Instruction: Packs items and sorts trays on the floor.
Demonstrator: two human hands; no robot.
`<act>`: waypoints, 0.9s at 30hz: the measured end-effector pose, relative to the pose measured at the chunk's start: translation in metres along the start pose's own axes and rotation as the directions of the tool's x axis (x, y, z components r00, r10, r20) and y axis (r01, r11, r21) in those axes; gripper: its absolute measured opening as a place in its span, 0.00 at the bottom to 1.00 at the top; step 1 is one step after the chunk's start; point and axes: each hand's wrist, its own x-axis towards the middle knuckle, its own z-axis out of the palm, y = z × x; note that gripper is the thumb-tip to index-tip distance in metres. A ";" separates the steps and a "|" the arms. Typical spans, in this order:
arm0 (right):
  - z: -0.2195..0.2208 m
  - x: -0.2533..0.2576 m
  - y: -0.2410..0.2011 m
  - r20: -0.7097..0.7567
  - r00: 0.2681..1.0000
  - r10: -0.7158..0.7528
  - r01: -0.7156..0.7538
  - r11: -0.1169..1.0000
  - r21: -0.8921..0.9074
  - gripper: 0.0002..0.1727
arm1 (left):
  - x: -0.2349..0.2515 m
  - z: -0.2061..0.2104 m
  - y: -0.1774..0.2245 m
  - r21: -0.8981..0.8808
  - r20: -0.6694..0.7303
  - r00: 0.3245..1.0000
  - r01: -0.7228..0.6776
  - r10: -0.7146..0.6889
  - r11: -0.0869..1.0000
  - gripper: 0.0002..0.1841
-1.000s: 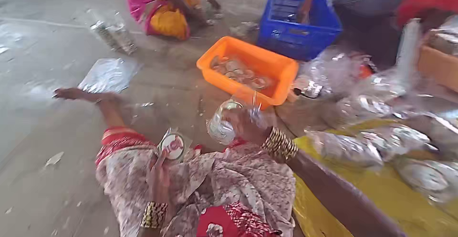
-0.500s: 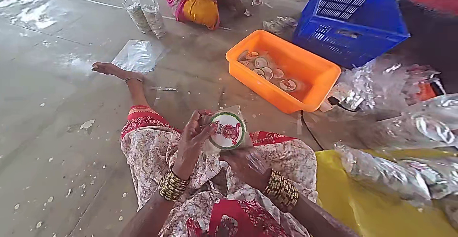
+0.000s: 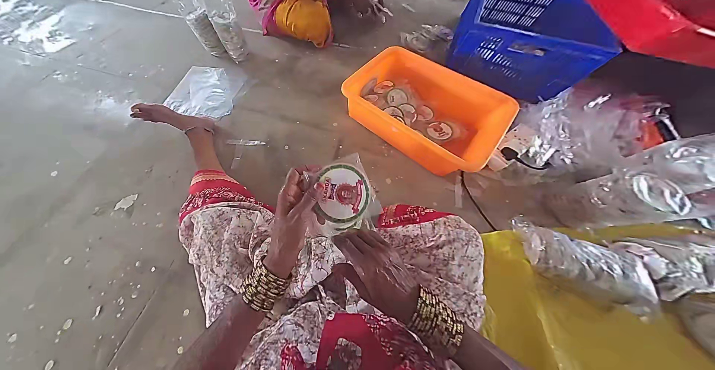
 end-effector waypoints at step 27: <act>-0.102 0.056 0.033 -0.463 0.688 0.559 -0.094 0.701 0.707 0.13 | 0.000 -0.006 -0.011 0.755 0.328 0.920 -0.391 0.213 0.527 0.14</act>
